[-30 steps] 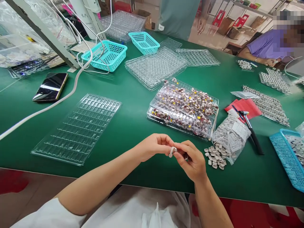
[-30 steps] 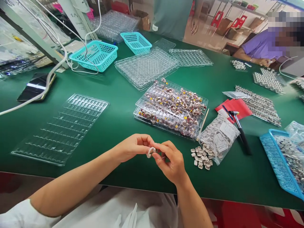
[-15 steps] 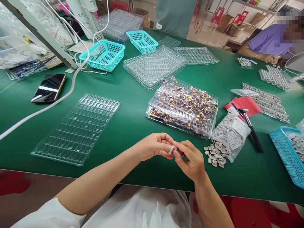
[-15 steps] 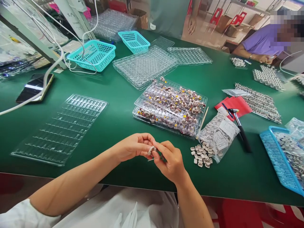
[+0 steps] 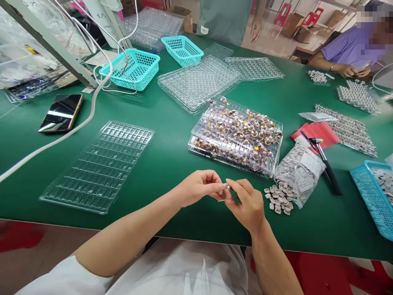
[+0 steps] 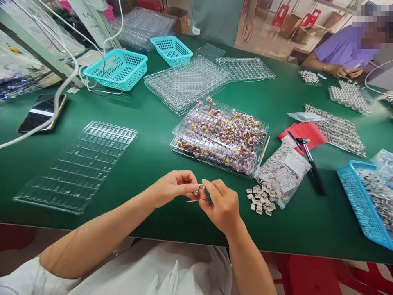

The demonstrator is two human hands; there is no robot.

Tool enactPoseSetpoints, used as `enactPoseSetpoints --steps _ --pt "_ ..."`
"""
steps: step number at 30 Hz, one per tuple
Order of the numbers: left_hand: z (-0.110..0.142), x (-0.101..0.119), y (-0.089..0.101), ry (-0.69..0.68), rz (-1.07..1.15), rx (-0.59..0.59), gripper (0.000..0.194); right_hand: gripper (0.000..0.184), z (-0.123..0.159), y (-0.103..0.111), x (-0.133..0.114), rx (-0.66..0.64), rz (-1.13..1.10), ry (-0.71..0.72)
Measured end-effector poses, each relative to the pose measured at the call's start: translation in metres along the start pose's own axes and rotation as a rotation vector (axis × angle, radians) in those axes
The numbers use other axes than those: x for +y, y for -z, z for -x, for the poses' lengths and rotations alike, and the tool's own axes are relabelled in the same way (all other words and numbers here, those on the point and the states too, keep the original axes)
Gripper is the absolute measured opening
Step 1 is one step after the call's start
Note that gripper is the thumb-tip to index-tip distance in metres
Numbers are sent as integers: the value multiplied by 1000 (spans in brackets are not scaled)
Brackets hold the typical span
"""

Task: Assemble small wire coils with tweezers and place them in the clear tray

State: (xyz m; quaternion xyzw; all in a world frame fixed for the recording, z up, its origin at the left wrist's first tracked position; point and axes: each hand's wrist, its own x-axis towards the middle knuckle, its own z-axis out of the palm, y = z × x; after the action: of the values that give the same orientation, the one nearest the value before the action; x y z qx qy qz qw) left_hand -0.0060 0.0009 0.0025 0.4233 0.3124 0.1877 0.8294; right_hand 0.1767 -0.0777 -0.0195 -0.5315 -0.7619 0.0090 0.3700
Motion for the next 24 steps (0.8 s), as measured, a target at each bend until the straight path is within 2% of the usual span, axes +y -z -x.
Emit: enactPoseSetpoints --steps 5,12,17,24 --pt "-2 -5 6 77 19 -15 31 32 -1 -1 -2 -25 -2 10" --pt "-4 -4 11 214 207 -135 25 31 -1 -1 -5 -64 -116 -48" --pt "-4 -4 10 225 273 -168 22 33 -1 -1 -5 -105 -167 -92" --pt "-5 -3 9 253 276 -168 20 22 -1 0 -9 -113 -259 -128"
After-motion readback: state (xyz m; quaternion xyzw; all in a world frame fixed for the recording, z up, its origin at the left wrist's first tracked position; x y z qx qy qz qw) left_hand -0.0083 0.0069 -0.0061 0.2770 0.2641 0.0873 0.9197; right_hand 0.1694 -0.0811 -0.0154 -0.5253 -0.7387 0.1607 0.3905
